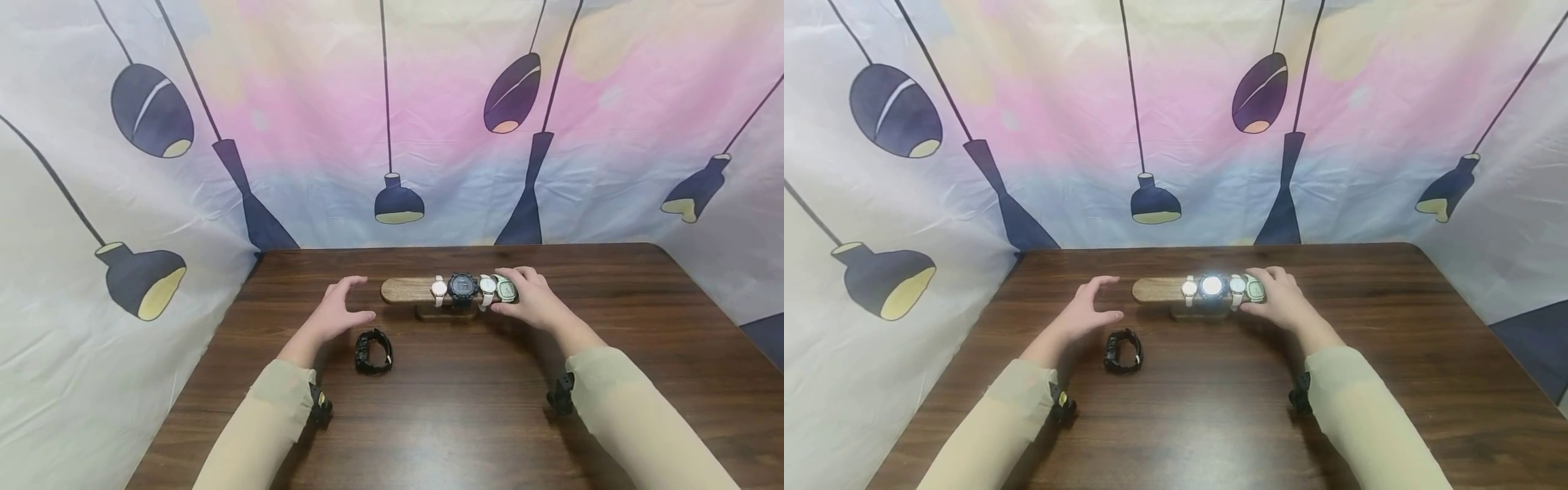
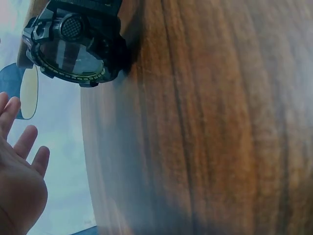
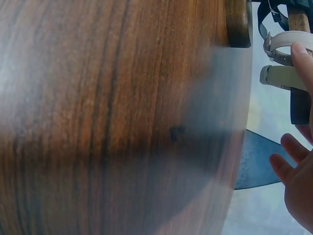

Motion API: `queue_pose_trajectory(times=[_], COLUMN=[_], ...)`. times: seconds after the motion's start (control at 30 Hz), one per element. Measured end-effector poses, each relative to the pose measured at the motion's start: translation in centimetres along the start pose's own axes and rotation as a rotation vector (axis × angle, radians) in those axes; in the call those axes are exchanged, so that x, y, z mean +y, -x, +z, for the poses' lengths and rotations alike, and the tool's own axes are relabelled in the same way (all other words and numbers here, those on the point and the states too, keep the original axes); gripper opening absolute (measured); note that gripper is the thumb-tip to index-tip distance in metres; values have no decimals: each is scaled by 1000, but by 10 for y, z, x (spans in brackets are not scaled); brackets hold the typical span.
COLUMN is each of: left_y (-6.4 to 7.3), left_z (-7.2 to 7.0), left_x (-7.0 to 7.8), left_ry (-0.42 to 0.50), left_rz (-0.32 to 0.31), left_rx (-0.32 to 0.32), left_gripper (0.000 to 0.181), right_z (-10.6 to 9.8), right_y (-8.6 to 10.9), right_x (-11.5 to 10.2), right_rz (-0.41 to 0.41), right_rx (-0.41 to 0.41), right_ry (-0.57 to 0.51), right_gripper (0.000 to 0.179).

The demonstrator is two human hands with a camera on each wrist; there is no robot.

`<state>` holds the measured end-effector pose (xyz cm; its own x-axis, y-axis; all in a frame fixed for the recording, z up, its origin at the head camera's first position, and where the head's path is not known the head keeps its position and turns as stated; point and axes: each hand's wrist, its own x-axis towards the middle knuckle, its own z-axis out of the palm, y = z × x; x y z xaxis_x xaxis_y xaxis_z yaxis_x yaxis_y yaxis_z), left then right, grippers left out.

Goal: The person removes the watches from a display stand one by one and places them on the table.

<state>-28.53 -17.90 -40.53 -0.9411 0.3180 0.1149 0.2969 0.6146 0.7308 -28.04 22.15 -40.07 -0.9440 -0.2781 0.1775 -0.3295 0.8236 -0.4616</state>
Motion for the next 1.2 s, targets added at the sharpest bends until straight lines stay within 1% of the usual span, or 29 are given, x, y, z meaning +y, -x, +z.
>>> queue_pose_trajectory(times=[0.13,0.3,0.43,0.63,0.77,0.97,1.2], left_y=[-3,-10,-16,-18,-18,-20,-29], left_z=[0,1,5,14,19,20,24], left_x=[4,13,18,22,22,24,35], left_ry=[-29,-42,-49,-80,-107,-178,-192], left_rz=[11,31,53,88,89,101,110], left_rx=[8,13,21,8,-2,28,1], left_gripper=[73,73,75,78,75,75,76], right_z=[-1,-3,-3,-2,-2,1,1], right_y=[0,1,0,0,-1,-3,-1], right_x=[0,0,0,0,0,2,3], right_rz=[-4,-10,-18,-4,-6,-13,-7], right_rx=[-9,11,19,-14,-17,-15,-3], right_ry=[6,9,4,4,5,-1,-7], right_gripper=[72,70,70,72,72,71,70])
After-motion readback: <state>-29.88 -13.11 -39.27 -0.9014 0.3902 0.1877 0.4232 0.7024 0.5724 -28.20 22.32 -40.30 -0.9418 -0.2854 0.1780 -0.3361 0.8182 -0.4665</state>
